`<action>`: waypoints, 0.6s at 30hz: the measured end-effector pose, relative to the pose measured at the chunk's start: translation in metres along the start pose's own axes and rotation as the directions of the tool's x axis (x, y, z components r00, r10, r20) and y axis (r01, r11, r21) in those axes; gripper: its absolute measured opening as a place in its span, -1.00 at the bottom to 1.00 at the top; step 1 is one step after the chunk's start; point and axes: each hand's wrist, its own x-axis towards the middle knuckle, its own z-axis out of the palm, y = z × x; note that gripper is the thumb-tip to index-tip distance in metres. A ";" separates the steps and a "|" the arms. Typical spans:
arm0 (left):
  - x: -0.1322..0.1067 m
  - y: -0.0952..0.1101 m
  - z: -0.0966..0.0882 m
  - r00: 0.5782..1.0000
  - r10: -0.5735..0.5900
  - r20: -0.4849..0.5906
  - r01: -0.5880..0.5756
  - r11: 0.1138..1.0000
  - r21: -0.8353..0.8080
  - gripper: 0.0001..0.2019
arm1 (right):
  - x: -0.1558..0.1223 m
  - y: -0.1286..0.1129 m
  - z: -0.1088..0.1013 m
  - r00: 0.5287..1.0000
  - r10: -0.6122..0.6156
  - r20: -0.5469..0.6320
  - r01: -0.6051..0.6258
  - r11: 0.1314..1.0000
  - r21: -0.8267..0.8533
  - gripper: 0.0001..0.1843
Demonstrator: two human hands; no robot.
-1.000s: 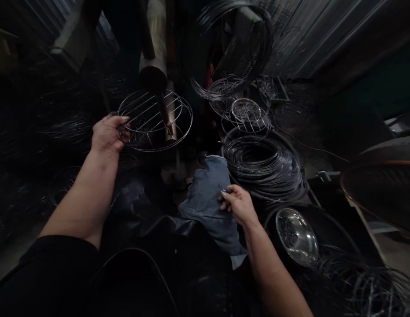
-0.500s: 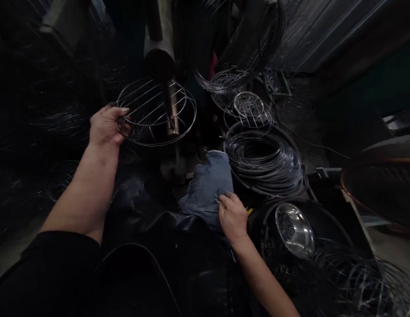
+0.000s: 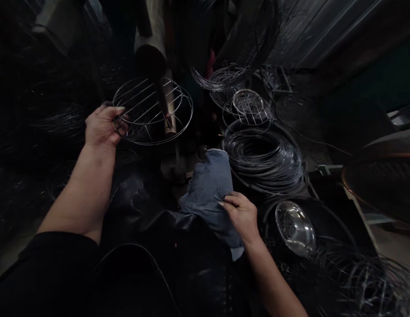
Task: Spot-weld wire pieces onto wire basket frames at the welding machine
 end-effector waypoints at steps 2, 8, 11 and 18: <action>-0.001 0.001 0.002 1.000 0.017 -0.014 -0.017 1.000 0.002 -0.65 | 0.007 -0.008 -0.008 0.998 0.067 -0.004 -0.067 0.997 0.033 -0.77; -0.015 -0.006 0.010 0.999 0.005 -0.033 -0.007 0.998 -0.060 -0.55 | 0.056 -0.084 0.001 0.998 -0.040 0.047 0.028 0.974 0.225 -0.65; -0.024 -0.013 0.011 0.999 -0.015 -0.049 0.009 0.993 -0.121 -0.45 | 0.076 -0.132 0.028 0.936 -0.332 0.121 0.289 0.917 0.275 -0.87; -0.030 -0.016 0.003 0.996 -0.039 -0.076 0.025 0.984 -0.177 -0.38 | 0.085 -0.162 0.070 0.920 -0.278 0.275 0.124 0.875 0.469 -0.75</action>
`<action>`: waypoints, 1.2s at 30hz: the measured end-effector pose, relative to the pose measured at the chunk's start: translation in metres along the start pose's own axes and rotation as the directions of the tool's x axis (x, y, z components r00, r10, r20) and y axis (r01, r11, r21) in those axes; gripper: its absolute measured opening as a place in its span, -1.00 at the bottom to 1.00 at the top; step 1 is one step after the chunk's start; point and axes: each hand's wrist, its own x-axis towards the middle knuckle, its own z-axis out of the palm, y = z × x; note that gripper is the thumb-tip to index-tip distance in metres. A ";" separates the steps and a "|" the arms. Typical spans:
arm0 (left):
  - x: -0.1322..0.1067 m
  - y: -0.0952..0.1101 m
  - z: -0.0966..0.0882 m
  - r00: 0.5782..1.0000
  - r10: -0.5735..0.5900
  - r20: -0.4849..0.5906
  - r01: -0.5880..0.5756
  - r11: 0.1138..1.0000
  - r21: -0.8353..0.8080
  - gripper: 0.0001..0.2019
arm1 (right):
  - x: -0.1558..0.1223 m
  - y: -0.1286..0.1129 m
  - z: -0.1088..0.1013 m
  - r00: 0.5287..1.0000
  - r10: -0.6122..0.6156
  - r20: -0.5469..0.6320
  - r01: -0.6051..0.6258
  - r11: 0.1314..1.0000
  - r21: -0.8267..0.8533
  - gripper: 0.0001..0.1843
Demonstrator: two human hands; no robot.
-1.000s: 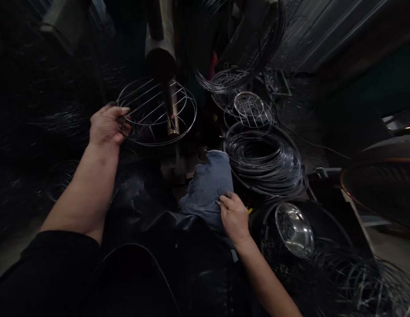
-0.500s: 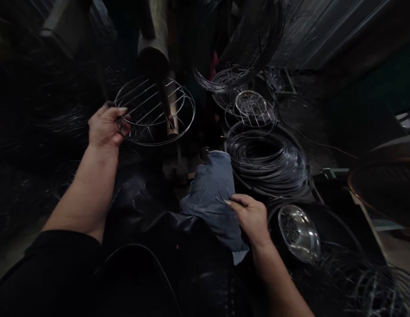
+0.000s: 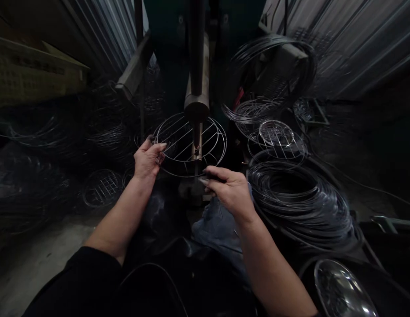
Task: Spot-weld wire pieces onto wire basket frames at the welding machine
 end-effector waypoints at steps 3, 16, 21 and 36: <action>0.001 0.000 -0.001 1.000 0.015 0.004 -0.015 1.000 -0.011 -0.41 | -0.001 0.003 -0.001 0.999 0.030 -0.029 -0.030 1.000 0.002 -0.74; -0.008 0.001 0.000 0.995 0.085 -0.055 -0.090 0.991 -0.095 -0.51 | 0.023 0.023 0.050 0.988 -0.079 -0.130 0.071 0.996 -0.061 -0.83; -0.006 0.002 0.000 0.991 0.123 -0.058 -0.129 0.983 -0.130 -0.48 | 0.027 0.025 0.050 0.994 -0.014 -0.104 0.011 0.999 -0.033 -0.80; 0.007 0.002 0.009 0.997 0.055 -0.049 -0.060 0.993 -0.099 -0.40 | 0.027 0.032 0.063 0.938 -0.101 -0.332 0.120 0.992 0.038 -0.81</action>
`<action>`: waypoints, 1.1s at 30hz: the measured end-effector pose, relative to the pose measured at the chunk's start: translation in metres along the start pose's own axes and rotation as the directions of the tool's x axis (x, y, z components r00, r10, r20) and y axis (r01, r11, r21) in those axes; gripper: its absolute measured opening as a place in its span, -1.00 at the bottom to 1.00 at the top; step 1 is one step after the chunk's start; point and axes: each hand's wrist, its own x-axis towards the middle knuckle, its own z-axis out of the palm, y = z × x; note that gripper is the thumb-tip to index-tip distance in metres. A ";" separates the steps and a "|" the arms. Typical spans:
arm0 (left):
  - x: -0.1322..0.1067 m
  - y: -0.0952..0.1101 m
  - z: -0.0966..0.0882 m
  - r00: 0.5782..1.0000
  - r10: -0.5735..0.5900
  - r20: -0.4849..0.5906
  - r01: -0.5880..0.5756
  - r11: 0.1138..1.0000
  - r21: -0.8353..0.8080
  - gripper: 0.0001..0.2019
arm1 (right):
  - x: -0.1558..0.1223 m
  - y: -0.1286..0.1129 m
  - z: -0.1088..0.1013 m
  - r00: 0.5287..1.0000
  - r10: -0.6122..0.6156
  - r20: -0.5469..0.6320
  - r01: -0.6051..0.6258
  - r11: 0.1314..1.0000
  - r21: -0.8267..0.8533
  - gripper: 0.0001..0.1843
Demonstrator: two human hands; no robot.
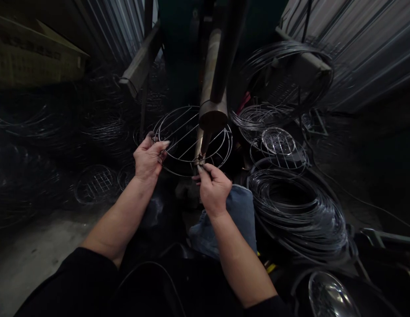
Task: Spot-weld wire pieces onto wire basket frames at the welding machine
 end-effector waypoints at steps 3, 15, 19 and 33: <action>0.001 -0.001 0.001 1.000 -0.005 -0.001 0.005 1.000 0.002 -0.42 | 0.000 0.006 0.001 0.998 -0.055 -0.034 0.054 0.998 -0.024 -0.83; 0.012 -0.005 0.005 1.000 -0.020 0.000 0.020 1.000 -0.001 -0.45 | 0.009 0.006 0.007 0.996 -0.071 -0.048 0.067 0.996 -0.065 -0.85; 0.013 -0.003 0.006 1.000 -0.001 -0.004 0.001 1.000 0.023 -0.50 | 0.011 0.004 0.007 0.998 -0.050 -0.033 0.049 0.997 -0.052 -0.87; 0.031 0.013 0.004 0.995 -0.014 0.100 -0.012 0.968 0.250 -0.64 | 0.002 -0.018 -0.054 0.985 0.018 0.169 -0.007 0.998 -0.063 -0.66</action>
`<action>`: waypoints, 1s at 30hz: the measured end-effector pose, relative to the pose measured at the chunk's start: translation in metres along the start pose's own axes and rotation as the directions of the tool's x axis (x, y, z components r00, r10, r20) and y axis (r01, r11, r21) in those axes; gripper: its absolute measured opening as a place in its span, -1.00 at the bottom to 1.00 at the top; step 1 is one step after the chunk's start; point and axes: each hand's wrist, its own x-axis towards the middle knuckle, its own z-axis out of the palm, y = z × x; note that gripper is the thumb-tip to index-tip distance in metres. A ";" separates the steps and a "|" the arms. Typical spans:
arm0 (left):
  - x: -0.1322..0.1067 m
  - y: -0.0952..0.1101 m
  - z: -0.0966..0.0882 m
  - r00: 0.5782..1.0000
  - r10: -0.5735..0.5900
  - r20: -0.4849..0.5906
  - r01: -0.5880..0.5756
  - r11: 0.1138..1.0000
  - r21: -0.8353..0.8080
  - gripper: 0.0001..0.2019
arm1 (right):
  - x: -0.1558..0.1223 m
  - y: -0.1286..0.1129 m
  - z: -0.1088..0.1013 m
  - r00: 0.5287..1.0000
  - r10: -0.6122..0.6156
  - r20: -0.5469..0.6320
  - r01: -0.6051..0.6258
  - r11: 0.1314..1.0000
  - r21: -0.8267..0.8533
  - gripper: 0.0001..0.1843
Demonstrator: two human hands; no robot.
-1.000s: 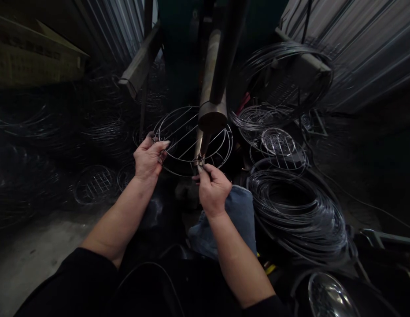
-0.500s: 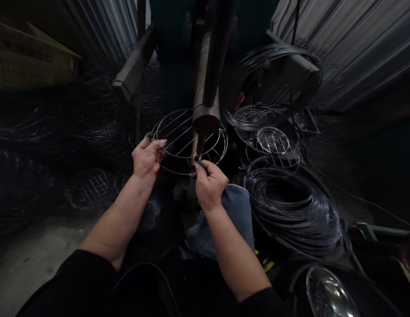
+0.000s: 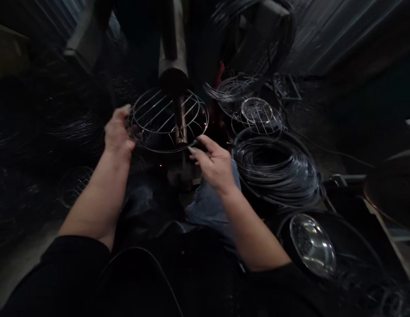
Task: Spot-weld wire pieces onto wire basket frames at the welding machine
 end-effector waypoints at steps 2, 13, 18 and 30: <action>0.019 0.006 0.002 0.998 0.025 0.059 -0.030 0.996 0.088 -0.68 | -0.022 -0.001 -0.040 0.999 0.037 -0.034 -0.042 0.986 -0.162 -0.69; 0.019 0.017 -0.018 0.973 -0.215 0.089 0.199 0.967 0.157 -0.85 | -0.123 0.073 -0.114 0.991 0.125 0.037 -0.051 0.632 -0.773 -0.77; 0.006 0.015 -0.019 0.991 -0.126 -0.042 0.131 0.981 0.140 -0.85 | -0.110 0.062 -0.113 0.963 0.247 0.109 -0.009 0.432 -0.902 -0.78; -0.034 -0.006 -0.026 0.988 -0.069 -0.138 0.040 0.979 -0.202 -0.53 | -0.087 0.025 -0.113 0.982 0.130 0.140 -0.023 0.809 -0.587 -0.73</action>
